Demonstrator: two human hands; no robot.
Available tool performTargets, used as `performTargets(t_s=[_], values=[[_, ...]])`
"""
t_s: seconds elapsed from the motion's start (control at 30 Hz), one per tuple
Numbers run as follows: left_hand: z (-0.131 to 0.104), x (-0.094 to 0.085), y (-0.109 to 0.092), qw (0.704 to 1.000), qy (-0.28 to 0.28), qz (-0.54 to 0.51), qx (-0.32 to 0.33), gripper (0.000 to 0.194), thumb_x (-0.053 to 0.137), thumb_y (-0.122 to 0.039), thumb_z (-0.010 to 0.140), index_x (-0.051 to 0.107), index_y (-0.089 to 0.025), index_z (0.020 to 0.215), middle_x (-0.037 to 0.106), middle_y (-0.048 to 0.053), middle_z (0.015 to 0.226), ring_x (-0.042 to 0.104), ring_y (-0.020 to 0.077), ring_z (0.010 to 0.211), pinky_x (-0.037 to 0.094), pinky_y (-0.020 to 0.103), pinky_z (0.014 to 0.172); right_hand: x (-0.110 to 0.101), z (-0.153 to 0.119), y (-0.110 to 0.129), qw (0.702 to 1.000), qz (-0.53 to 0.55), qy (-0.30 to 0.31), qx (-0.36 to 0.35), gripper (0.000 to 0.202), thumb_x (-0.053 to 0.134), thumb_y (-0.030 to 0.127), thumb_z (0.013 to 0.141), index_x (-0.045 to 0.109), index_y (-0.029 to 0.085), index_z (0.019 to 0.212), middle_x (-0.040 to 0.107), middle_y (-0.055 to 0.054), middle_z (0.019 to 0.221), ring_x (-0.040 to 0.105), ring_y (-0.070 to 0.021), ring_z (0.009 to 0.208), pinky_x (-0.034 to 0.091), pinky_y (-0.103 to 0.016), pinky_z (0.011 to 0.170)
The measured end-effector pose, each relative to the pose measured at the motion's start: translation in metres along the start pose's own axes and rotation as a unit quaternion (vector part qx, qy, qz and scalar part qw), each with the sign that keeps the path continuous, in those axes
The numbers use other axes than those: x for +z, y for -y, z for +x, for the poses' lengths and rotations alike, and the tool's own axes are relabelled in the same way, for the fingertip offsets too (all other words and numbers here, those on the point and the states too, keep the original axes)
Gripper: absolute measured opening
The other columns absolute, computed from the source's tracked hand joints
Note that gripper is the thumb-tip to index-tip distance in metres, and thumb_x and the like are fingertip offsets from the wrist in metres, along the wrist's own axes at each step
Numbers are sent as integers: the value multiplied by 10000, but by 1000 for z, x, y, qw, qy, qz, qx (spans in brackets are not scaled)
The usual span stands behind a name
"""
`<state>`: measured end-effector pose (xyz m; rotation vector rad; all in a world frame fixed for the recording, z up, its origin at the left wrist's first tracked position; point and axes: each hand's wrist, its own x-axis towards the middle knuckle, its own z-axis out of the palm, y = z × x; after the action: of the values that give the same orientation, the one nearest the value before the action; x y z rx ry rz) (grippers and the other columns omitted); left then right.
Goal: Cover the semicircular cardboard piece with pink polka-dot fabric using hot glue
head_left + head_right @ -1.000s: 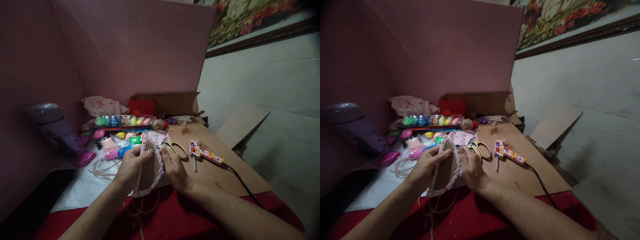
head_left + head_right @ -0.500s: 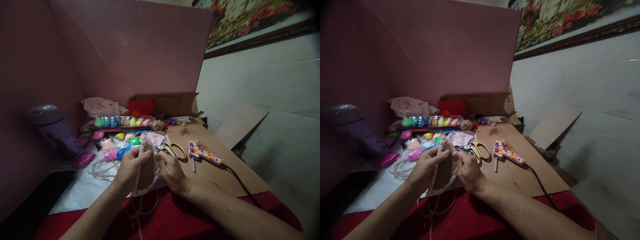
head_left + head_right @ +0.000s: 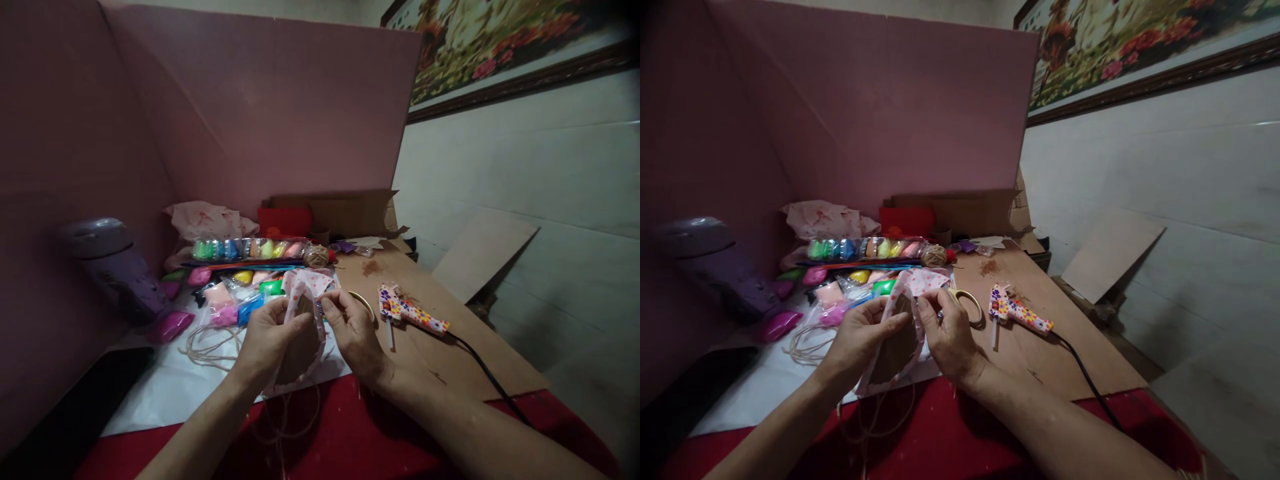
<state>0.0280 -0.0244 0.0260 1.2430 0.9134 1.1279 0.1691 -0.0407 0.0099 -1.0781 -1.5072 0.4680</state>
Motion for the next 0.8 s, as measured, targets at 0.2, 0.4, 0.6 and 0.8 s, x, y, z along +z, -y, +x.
performTargets(t_s=[0.2, 0.4, 0.6, 0.8], values=[[-5, 10, -4, 998, -12, 63, 19, 226, 693, -249, 610, 652, -126, 795, 664, 32, 676, 582, 164, 602, 432, 254, 557, 0, -1, 2, 1000, -27, -7, 3, 161, 518, 329, 832, 507, 174, 789, 530, -1, 711, 498, -131, 655, 404, -238, 615], [-7, 12, -6, 997, -4, 82, 13, 193, 658, -222, 621, 646, -111, 778, 640, 17, 633, 527, 129, 534, 403, 240, 520, 0, 0, -4, 998, -50, -31, -18, 84, 496, 211, 812, 515, 170, 741, 542, 3, 681, 509, -125, 627, 399, -227, 595], [-8, 12, -7, 990, -16, 140, 30, 224, 648, -250, 640, 656, -98, 805, 640, 29, 647, 521, 134, 542, 395, 242, 515, 0, 0, -1, 997, -73, -28, -7, 140, 500, 266, 821, 508, 172, 718, 530, 10, 651, 498, -122, 603, 380, -228, 581], [-4, 8, -3, 997, -8, 83, 7, 250, 678, -238, 618, 656, -101, 826, 661, 44, 679, 552, 147, 578, 413, 249, 547, 2, 2, -3, 994, -103, -44, 3, 203, 506, 271, 816, 501, 174, 638, 524, 12, 598, 482, -120, 568, 362, -232, 564]])
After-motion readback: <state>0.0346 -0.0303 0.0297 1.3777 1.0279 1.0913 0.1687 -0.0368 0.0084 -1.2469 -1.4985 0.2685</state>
